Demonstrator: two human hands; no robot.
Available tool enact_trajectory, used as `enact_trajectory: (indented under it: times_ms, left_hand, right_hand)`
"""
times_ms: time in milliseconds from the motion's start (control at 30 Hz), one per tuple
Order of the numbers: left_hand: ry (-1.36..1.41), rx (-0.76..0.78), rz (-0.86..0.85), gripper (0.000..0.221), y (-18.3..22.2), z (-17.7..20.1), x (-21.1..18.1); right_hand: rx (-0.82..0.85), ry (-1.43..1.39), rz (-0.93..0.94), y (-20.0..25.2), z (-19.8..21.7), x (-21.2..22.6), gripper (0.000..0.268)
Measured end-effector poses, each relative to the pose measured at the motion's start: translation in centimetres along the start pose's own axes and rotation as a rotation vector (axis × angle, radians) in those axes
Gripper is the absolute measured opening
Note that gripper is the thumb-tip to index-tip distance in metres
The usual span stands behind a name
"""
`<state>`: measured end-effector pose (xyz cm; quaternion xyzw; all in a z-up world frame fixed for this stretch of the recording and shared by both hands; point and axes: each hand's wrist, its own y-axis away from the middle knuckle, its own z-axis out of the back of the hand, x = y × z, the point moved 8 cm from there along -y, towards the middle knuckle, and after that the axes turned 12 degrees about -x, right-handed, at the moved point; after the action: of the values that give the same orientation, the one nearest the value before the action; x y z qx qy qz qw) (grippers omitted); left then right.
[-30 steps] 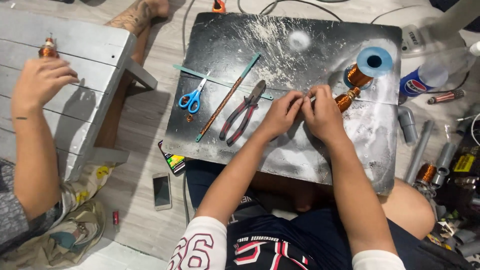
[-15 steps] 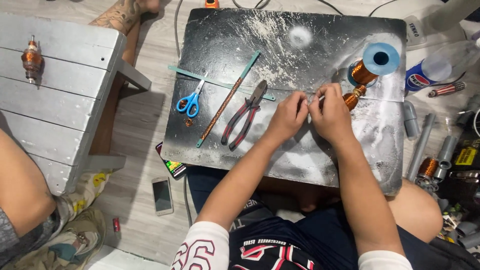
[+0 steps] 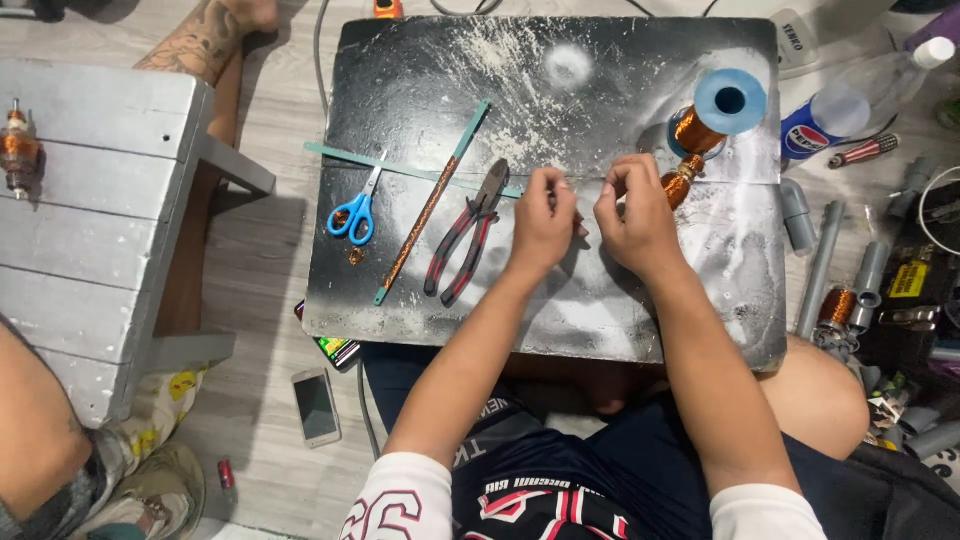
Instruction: Assembling a small electronic component by winding and connecting copper wires using hands and pliers.
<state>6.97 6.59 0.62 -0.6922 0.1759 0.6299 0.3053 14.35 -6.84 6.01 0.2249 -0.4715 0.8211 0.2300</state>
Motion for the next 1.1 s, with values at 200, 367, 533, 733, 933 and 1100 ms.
enact_trajectory:
  times_ms: [200,367,533,733,933,1100]
  left_hand:
    - [0.096,-0.043,0.082,0.014,-0.5,0.5,1.5]
    - [0.095,-0.037,0.097,0.015,-0.7,0.5,1.3]
    - [0.102,-0.033,0.114,0.016,-0.2,0.4,1.3]
    - [0.025,0.006,0.014,0.019,0.3,0.3,0.3]
    - [-0.026,0.083,-0.071,0.018,0.7,0.1,-1.6]
    - [-0.024,0.093,-0.091,0.017,0.1,0.0,0.1]
  right_hand:
    - [-0.124,-0.041,-0.016,-1.3,2.6,1.1,0.004]
    - [-0.176,-0.013,-0.004,-1.6,3.0,2.0,0.005]
    - [-0.185,0.034,0.023,-1.3,2.8,2.1,0.010]
    - [-0.200,0.107,0.099,-0.6,2.7,2.7,0.010]
    - [-0.176,0.146,0.053,-0.1,2.3,1.5,0.016]
    - [-0.206,0.131,0.019,-0.7,3.0,2.8,0.015]
